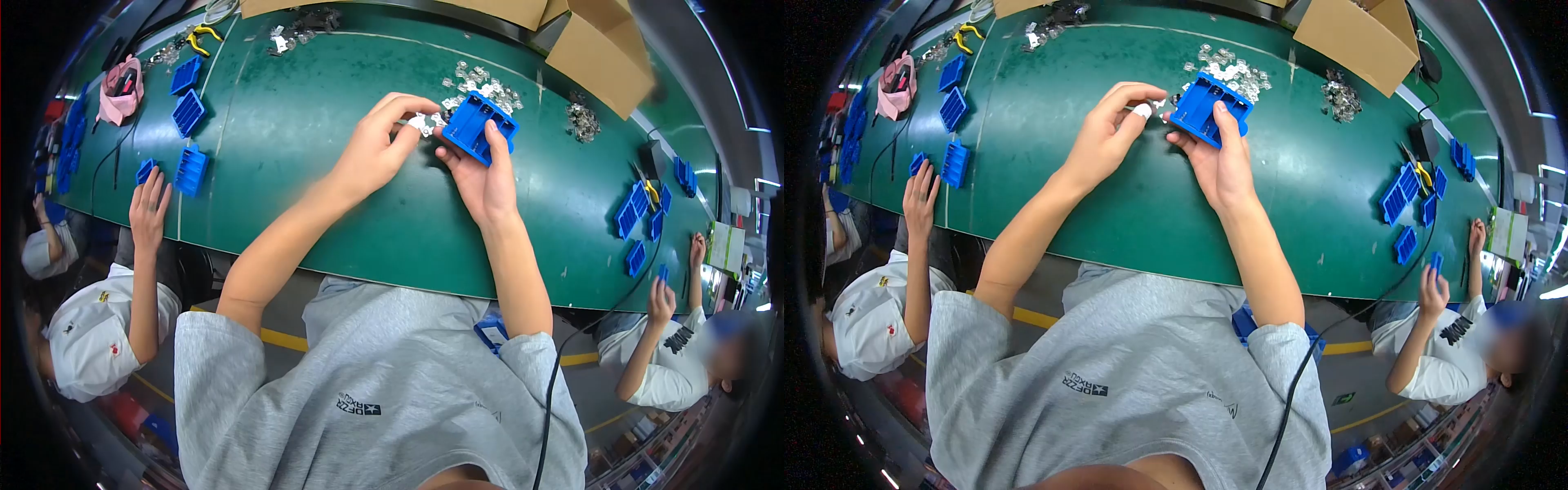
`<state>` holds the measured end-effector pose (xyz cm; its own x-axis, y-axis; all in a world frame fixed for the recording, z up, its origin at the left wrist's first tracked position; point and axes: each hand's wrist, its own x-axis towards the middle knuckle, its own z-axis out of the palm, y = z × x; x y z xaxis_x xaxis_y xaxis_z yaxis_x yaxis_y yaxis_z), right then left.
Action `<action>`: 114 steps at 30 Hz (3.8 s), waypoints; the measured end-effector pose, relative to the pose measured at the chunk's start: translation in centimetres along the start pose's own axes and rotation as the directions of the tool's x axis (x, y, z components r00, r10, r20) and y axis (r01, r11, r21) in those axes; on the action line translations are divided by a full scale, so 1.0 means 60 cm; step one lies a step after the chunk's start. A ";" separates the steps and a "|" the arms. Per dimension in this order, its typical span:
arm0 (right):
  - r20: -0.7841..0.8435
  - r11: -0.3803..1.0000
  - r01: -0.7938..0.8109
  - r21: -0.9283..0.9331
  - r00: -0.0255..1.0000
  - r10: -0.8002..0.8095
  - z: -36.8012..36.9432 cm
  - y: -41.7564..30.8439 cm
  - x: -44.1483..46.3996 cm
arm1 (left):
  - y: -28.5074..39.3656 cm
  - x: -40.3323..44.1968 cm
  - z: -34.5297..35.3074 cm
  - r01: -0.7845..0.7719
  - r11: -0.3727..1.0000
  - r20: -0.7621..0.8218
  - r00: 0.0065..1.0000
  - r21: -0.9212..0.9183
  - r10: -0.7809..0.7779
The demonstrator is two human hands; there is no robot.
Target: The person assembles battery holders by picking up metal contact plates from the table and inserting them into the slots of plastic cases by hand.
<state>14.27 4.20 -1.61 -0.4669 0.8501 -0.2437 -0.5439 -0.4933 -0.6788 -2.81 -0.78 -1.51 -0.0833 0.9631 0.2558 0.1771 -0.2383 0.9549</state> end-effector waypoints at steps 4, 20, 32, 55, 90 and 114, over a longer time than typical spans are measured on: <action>0.036 0.999 -0.036 -0.024 0.999 0.037 0.005 0.005 -0.004 | 0.000 0.002 -0.003 0.236 0.950 0.041 0.972 -0.206 -0.232; 0.184 0.958 -0.161 -0.238 0.961 0.207 0.016 0.032 -0.021 | 0.004 0.007 -0.008 -0.277 0.915 -0.092 0.944 0.295 0.315; 0.184 0.925 -0.210 -0.317 0.943 0.277 0.023 0.038 -0.025 | 0.008 0.002 -0.006 -0.271 0.900 -0.011 0.956 0.342 0.292; 0.068 0.865 0.025 -0.502 0.998 0.011 0.013 0.025 -0.023 | 0.002 -0.002 0.001 -0.111 0.967 0.011 0.994 0.229 0.112; 0.086 0.627 0.352 -0.695 0.907 -0.413 -0.060 -0.052 -0.114 | 0.031 -0.033 -0.181 0.078 0.858 -0.378 0.915 0.507 0.140; 0.615 -0.191 0.591 -0.784 0.697 -0.369 -0.062 -0.087 -0.092 | 0.026 0.052 0.026 0.409 0.896 0.412 0.856 -0.172 -0.312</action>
<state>22.25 2.77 0.70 -0.5536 0.6609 0.5067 0.3744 0.7410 -0.5574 -1.26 2.04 0.55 0.2779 0.9502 -0.1408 -0.0445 0.1592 0.9862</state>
